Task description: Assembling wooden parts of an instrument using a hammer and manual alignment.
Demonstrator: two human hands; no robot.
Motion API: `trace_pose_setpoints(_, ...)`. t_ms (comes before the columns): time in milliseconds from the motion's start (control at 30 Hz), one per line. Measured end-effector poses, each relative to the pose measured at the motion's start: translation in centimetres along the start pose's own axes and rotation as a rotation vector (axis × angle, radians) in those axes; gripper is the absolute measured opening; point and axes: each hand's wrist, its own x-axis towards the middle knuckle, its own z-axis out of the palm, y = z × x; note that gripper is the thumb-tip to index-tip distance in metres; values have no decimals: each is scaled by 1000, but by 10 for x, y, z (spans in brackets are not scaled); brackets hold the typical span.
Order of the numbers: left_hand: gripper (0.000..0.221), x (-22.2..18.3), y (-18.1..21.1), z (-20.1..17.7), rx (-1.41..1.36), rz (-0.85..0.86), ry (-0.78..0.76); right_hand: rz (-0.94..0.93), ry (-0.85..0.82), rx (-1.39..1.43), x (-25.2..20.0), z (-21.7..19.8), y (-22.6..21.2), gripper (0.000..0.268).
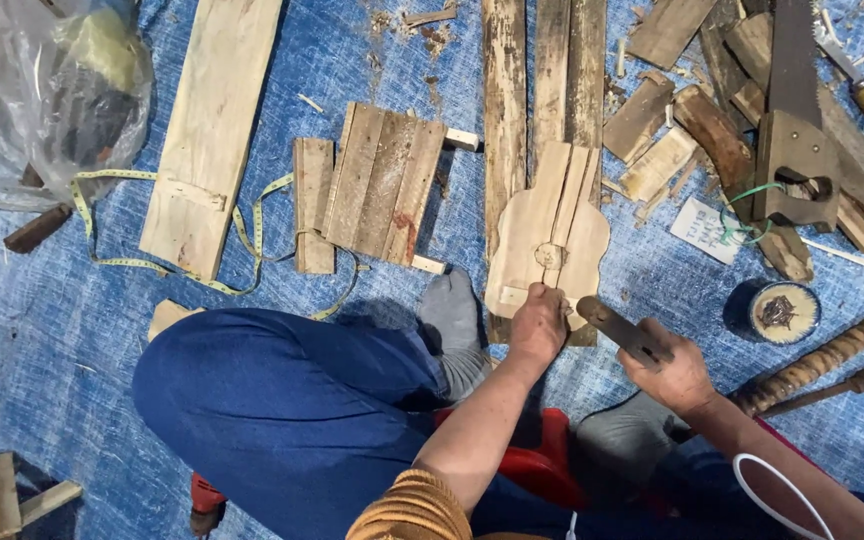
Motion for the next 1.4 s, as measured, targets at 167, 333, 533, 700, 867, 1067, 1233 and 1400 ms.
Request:
trace_pose_setpoints(167,5,-1,-3,1,30,50,11,32,-38,172,12,18,1,36)
trace_pose_setpoints(333,4,1,-5,3,9,64,40,-439,270,-266,10,11,14,17)
trace_pose_setpoints(533,2,-3,-4,5,41,82,38,-300,237,-98,8,40,26,21)
trace_pose_setpoints(700,11,2,0,-4,21,63,24,-15,-13,76,8,36,29,39)
trace_pose_setpoints(867,12,1,-4,-1,-2,55,9,0,98,75,3,15,6,32)
trace_pose_setpoints(1067,14,15,-56,59,-2,65,44,-152,174,98,4,23,14,27)
trace_pose_setpoints(1233,7,4,-25,27,44,70,22,-125,-238,-160,14,-14,-7,26)
trace_pose_setpoints(1400,11,2,-4,-2,27,72,-3,57,-110,163,15,33,12,37)
